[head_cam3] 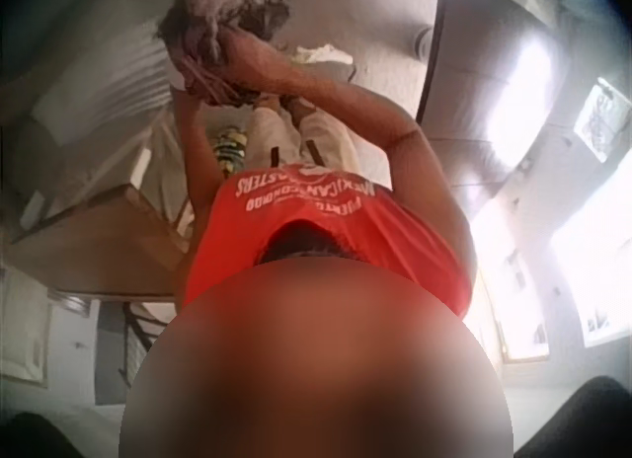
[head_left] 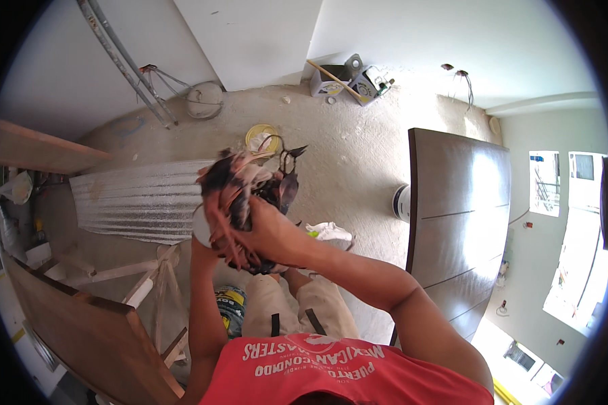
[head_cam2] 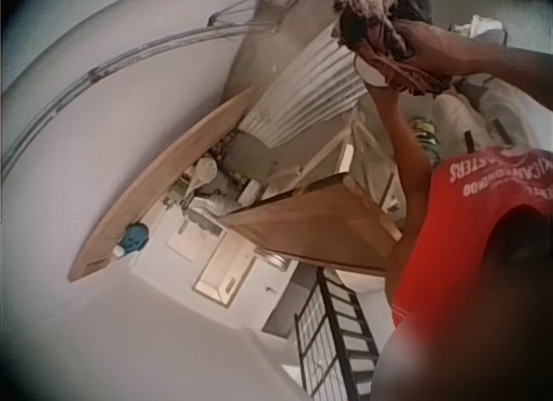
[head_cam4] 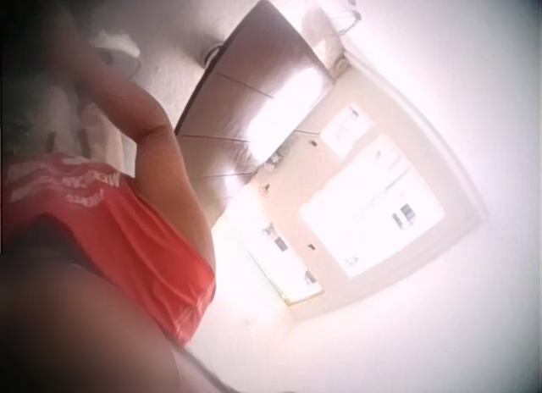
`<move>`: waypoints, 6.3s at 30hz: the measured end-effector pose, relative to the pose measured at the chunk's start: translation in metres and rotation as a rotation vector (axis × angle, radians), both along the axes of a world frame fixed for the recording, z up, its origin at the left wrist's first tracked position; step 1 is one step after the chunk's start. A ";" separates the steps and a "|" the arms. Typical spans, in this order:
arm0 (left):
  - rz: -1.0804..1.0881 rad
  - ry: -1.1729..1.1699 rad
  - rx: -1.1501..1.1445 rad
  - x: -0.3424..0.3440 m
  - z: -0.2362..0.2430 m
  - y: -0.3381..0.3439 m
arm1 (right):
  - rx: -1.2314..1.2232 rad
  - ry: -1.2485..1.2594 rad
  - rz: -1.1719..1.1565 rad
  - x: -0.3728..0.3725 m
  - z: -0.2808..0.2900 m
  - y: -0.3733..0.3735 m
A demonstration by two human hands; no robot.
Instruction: The person cleans a paint sprayer with a cloth, then opens a paint can and pours paint into the sprayer's container. They secure the lid and wipe the sprayer again before moving around the room.
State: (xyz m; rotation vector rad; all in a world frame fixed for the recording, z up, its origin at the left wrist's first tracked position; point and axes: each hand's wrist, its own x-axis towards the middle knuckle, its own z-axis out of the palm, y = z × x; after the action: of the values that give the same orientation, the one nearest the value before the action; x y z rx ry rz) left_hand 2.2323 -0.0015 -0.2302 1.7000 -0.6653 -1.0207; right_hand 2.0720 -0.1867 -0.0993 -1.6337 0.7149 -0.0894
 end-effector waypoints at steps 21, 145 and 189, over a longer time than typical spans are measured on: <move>-0.489 -0.583 -0.173 0.007 0.056 -0.013 | -0.411 -0.501 0.477 -0.019 -0.142 -0.031; -0.071 -0.225 -0.225 0.119 -0.006 -0.048 | 0.576 -0.222 -0.346 -0.030 -0.029 -0.187; -0.370 -0.055 -0.347 0.033 0.102 -0.082 | 0.274 0.027 0.142 -0.155 -0.047 -0.050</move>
State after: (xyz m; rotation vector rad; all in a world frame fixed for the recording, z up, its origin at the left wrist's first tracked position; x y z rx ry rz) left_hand 2.2656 -0.0834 -0.1282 1.3312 -1.1531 -1.0400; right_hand 1.9171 -0.2365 -0.1458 -1.4194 0.6011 0.1282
